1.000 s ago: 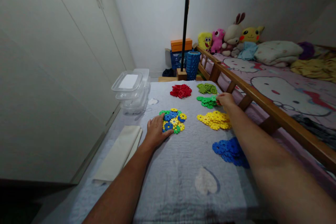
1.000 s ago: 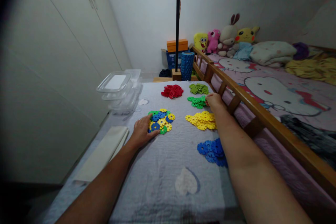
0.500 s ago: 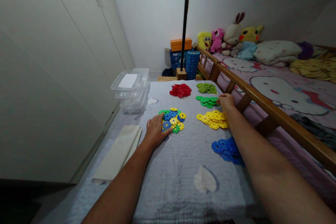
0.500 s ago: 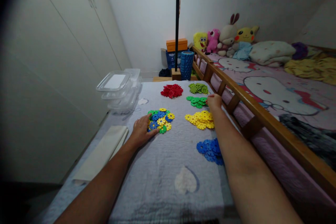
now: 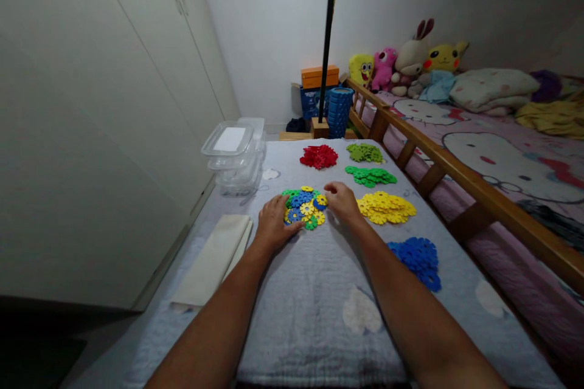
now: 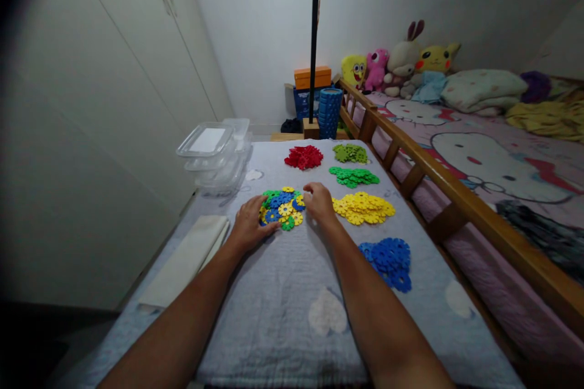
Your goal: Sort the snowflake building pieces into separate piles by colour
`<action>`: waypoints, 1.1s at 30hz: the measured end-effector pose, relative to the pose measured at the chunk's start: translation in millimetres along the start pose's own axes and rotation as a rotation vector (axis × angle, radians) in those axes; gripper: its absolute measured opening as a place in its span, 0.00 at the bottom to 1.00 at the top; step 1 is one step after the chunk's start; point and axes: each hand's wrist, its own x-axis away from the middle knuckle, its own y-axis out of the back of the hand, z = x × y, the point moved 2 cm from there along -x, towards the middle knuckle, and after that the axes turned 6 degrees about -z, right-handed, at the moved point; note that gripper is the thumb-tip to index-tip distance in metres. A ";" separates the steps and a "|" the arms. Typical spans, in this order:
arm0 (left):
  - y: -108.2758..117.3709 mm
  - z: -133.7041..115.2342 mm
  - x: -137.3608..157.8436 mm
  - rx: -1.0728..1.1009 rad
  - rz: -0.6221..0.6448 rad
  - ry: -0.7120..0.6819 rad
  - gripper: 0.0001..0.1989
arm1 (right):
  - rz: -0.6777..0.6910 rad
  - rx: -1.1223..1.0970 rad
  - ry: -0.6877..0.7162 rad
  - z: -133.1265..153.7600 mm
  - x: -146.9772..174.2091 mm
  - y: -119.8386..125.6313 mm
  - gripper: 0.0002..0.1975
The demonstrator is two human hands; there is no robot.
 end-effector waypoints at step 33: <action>14.1 -7.4 3.7 -0.145 0.149 0.059 0.33 | -0.103 0.052 -0.133 -35.2 -4.8 100.1 0.09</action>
